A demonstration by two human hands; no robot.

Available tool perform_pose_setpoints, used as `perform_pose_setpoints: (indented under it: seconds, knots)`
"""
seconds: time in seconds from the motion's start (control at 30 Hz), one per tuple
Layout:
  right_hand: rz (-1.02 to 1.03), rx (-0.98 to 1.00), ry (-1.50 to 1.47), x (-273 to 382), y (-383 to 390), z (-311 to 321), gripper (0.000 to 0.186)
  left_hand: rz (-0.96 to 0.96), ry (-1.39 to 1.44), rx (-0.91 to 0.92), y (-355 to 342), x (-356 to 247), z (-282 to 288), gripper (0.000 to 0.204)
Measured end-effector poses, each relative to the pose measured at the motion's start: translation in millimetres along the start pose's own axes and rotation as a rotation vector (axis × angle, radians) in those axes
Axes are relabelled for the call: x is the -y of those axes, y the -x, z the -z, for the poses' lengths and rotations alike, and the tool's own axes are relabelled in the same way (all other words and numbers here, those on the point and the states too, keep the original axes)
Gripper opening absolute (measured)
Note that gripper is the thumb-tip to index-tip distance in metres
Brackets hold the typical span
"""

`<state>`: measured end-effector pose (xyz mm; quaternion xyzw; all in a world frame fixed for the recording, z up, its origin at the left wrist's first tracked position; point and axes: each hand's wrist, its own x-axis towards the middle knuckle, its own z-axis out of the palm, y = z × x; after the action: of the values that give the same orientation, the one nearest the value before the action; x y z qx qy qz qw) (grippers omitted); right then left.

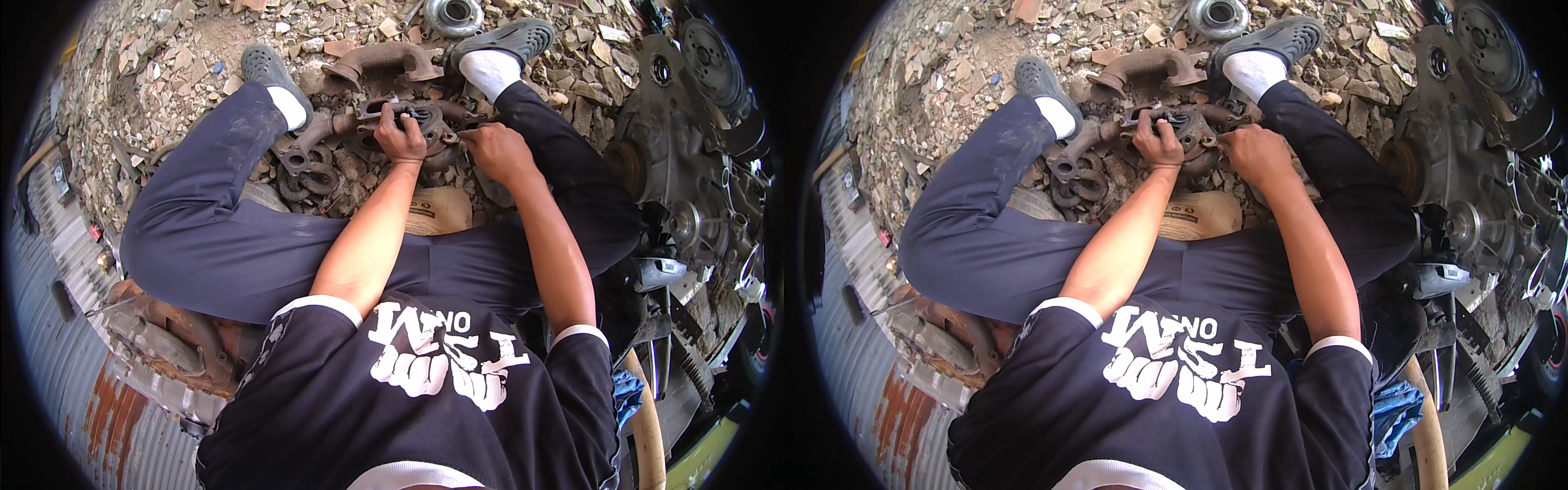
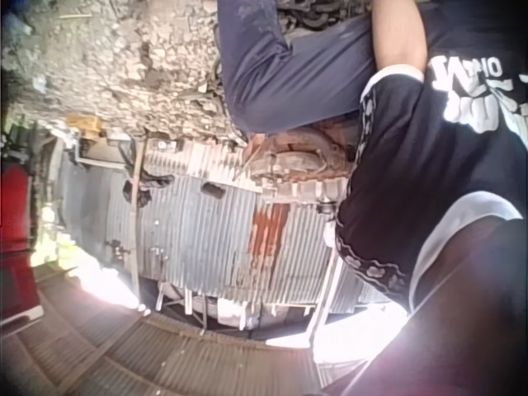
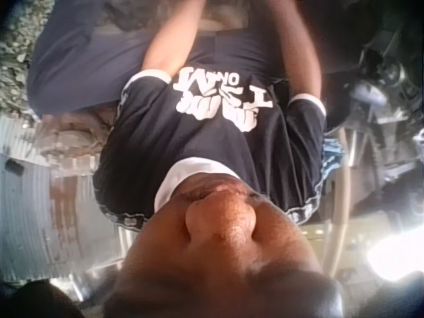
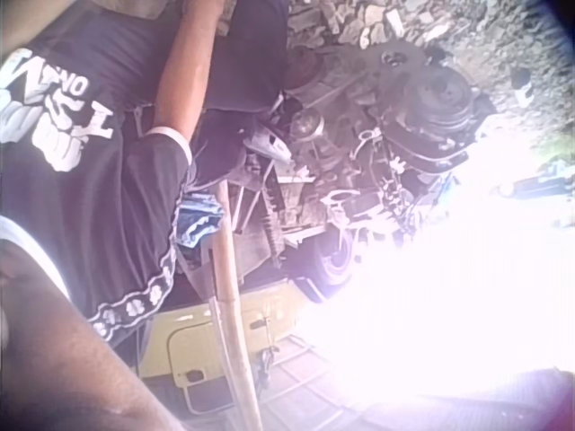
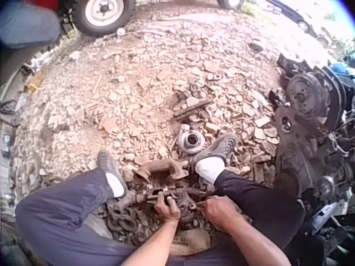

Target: The person sits on the ground and uses a wrench to loosen and remove bolts from a metal engine manifold. They separate the manifold into two pieces, inspect them, and then reassemble the parts by tightening the bolts back in place.

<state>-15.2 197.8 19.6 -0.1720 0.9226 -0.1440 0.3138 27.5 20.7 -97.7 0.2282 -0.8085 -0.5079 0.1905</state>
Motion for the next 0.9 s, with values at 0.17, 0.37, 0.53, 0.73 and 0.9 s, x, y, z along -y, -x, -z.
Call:
perform_pose_setpoints:
  seconds: [0.17, 0.37, 0.53, 0.73, 0.9]
  knots:
    - [-0.052, -0.109, -0.027, 13.0, 4.0, -26.6, 0.031, -0.016, -0.012, -0.007, 0.7, 1.5, -1.7, 0.034]
    - [0.092, -0.138, -0.197, -6.1, 2.9, -19.9, 0.025, 0.000, -0.036, -0.019, 1.2, -1.4, -0.4, 0.025]
    - [0.318, -0.150, -0.349, -56.7, -29.2, -43.4, 0.032, -0.011, -0.038, -0.023, 0.9, -1.7, -3.1, 0.026]
    - [0.150, -0.138, -0.445, -59.0, -25.9, -48.0, 0.043, 0.011, -0.010, 0.014, 0.1, 2.4, -0.3, 0.035]
    - [-0.056, -0.168, -0.510, -65.3, -21.2, -50.9, 0.043, -0.004, -0.002, -0.022, -0.3, 1.9, -2.8, 0.033]
